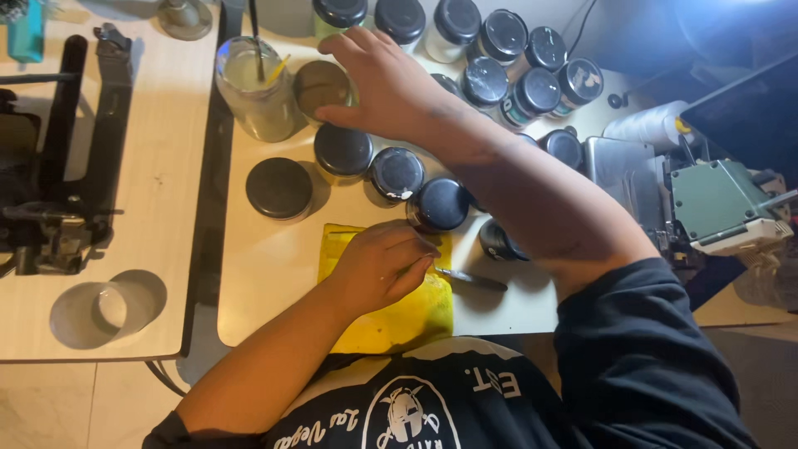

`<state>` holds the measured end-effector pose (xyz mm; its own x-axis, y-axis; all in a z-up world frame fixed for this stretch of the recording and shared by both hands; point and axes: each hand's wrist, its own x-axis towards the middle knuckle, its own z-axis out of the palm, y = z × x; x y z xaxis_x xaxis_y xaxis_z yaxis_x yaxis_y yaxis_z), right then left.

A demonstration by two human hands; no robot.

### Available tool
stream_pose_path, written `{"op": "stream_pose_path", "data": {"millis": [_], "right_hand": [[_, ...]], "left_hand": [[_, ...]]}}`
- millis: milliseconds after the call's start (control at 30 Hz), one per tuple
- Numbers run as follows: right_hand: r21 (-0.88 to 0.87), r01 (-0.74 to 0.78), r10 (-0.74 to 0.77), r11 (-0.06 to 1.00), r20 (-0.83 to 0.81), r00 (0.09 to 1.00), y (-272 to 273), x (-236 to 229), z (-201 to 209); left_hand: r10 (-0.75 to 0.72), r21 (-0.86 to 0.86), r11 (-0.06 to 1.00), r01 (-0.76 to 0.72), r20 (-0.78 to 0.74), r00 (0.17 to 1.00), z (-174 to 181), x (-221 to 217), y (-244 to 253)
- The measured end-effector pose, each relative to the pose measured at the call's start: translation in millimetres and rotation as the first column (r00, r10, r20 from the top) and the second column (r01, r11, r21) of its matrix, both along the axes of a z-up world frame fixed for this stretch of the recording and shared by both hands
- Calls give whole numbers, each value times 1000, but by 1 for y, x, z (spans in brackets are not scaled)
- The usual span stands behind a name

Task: The person stirs a yellow substance in a small jar with a yellow stick, then opens a second jar and stirs its contents. The person continues to stir the first jar's contents for the remainder of the clip.

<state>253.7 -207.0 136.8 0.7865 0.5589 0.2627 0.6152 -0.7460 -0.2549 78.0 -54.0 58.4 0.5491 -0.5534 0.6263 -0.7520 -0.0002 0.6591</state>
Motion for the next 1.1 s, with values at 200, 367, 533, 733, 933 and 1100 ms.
{"op": "stream_pose_path", "data": {"millis": [200, 367, 533, 733, 933, 1100], "right_hand": [[-176, 159, -186, 971, -154, 970, 27, 32, -12], [95, 284, -274, 954, -103, 956, -18, 3, 39], [133, 292, -272, 947, -153, 950, -46, -83, 102], [10, 327, -316, 945, -229, 921, -43, -199, 95], [69, 331, -338, 941, 151, 929, -36, -254, -2], [119, 197, -214, 973, 153, 965, -31, -272, -13]], "left_hand": [[13, 6, 1000, -13, -5, 1000, -5, 2, 6], [38, 105, 994, -33, -48, 998, -7, -2, 4], [238, -107, 961, -254, -144, 961, -4, 0, 12], [192, 52, 981, -187, -366, 911, 28, -13, -4], [450, 357, 868, -345, -270, 851, -37, -55, -23], [502, 377, 840, -390, -270, 821, -52, -82, -6]]}}
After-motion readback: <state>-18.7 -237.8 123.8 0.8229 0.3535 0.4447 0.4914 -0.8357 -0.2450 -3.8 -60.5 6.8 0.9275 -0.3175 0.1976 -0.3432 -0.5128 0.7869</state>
